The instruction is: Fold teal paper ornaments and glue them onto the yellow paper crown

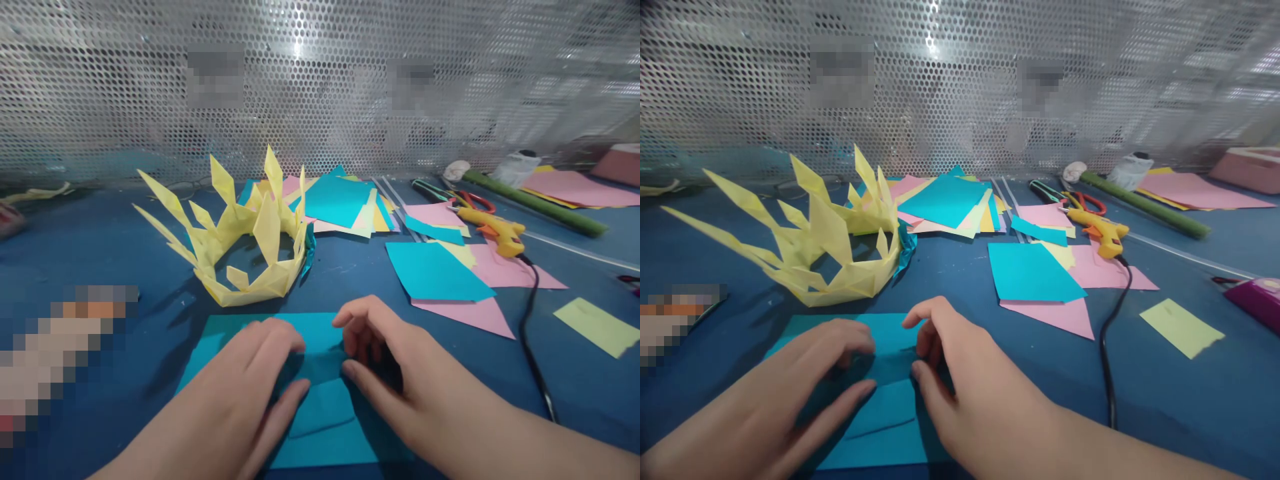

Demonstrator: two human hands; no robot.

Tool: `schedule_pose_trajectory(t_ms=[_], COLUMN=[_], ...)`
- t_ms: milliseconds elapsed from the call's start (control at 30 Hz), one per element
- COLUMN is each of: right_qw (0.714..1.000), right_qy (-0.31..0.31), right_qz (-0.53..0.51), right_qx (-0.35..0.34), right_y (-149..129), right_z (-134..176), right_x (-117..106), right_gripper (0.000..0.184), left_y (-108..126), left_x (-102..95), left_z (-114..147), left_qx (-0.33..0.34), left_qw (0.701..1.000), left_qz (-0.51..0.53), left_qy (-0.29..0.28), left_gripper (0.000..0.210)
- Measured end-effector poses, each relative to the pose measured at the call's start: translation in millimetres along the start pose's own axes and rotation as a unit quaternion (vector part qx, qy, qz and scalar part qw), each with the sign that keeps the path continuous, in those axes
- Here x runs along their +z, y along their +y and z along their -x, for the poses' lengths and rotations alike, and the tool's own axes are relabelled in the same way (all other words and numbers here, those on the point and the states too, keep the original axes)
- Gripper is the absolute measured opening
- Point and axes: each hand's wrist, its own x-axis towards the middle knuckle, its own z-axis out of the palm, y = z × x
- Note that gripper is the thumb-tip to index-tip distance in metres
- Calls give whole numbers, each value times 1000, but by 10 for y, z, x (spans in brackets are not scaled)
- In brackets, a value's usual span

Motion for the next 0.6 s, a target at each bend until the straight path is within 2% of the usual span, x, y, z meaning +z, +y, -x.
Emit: schedule_pose_trajectory(t_ms=[67, 167, 267, 333, 433, 600], right_qw=[1000, 1000, 999, 996, 990, 986], right_qy=[0, 14, -8, -42, -73, -58], right_qz=[-15, -19, -24, -26, -6, 23], right_qx=[13, -4, -45, -78, -122, -155], right_y=[-24, -44, -42, -36, -43, -96], right_z=[-4, -14, -25, -25, -5, 87], right_x=[-11, -28, -38, -42, -49, -67], right_gripper=[38, 36, 17, 12, 20, 23], left_y=[-12, -21, -13, -1, 15, 22], left_x=[-21, -63, -111, -147, -200, -233], left_z=[20, 3, -68, -119, -154, -134], left_qx=[-57, -135, -188, -204, -197, -168], left_qw=[997, 979, 950, 934, 924, 934], left_qz=[53, 148, 244, 288, 321, 312], left_qy=[-2, -40, -56, -51, -64, -40], left_gripper=[24, 16, 9, 11, 20, 23])
